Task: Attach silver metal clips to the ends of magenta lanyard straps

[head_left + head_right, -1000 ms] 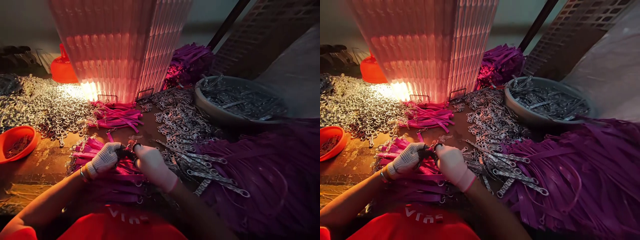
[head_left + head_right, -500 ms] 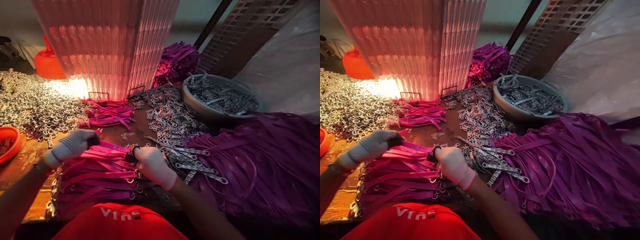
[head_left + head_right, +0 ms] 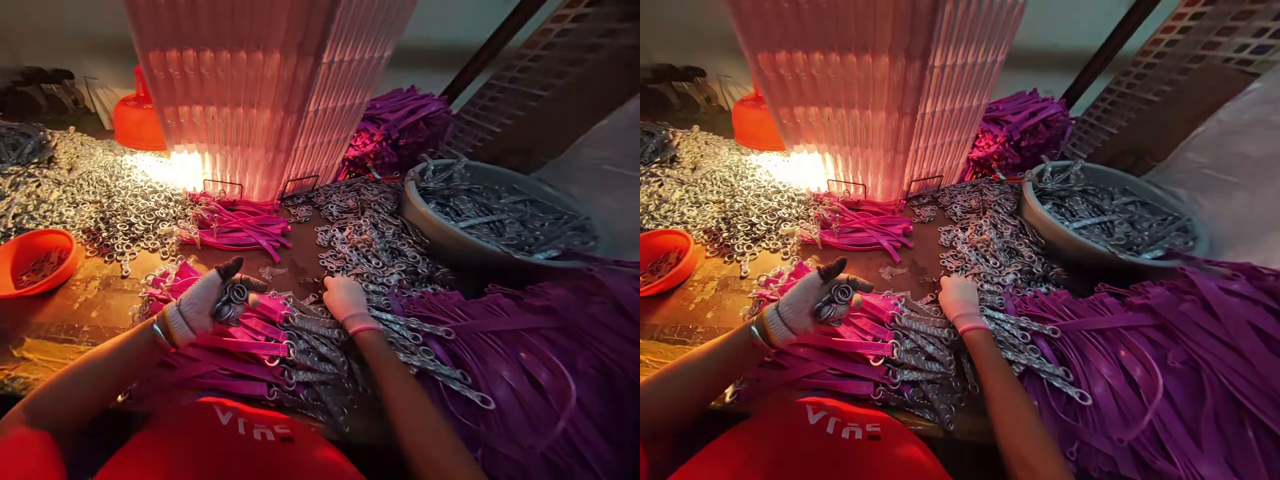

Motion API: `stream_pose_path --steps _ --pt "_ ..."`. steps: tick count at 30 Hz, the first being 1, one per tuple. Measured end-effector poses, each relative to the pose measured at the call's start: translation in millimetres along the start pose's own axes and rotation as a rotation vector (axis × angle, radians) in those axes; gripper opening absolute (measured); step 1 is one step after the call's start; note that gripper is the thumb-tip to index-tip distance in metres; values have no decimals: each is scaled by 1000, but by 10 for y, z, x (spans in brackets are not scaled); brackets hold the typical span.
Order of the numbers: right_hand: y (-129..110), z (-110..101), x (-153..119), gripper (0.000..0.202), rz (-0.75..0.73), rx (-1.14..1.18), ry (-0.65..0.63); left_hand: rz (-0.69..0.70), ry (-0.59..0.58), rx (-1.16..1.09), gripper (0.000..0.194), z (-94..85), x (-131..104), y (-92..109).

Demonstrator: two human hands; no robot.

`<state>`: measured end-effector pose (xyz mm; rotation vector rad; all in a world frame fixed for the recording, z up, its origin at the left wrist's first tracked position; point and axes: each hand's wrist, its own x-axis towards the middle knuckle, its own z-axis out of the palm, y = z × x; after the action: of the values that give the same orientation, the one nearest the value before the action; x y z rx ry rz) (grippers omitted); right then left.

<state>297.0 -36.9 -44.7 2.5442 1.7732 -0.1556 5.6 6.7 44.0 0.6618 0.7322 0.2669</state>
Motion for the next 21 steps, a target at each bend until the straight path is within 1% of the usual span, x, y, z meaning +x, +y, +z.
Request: stream_pose_path --steps 2,4,6,7,9,11,13,14,15,16,19,21 --pt "3 -20 -46 30 9 41 18 -12 27 1 37 35 -27 -9" --pt "-44 -112 -148 37 0 88 34 10 83 77 33 69 -87 -26" --pt "-176 -256 -308 43 -84 216 61 56 112 196 35 104 -134 -63" --pt "-275 -337 -408 45 -153 343 82 93 114 262 33 121 -145 -88" --pt "-514 -501 -625 44 -306 695 118 189 109 407 26 150 -141 -140" --pt "-753 -643 -821 41 -410 974 87 316 134 587 18 168 -114 -182" --pt "-931 -746 -953 39 -460 1103 8 476 221 752 10 174 -88 -205" --pt "-987 -780 -991 38 -464 1145 -25 530 261 798 10 174 -82 -210" --pt "-1023 -803 -1014 36 -446 1179 -34 546 271 802 12 172 -83 -215" --pt "-1041 -815 -1027 34 -410 1208 -15 523 247 764 16 170 -89 -223" --pt "-1047 -796 -1049 29 -281 1250 122 373 109 512 28 169 -128 -276" --pt "-1042 -753 -1072 28 -254 1231 194 360 98 401 29 174 -151 -328"
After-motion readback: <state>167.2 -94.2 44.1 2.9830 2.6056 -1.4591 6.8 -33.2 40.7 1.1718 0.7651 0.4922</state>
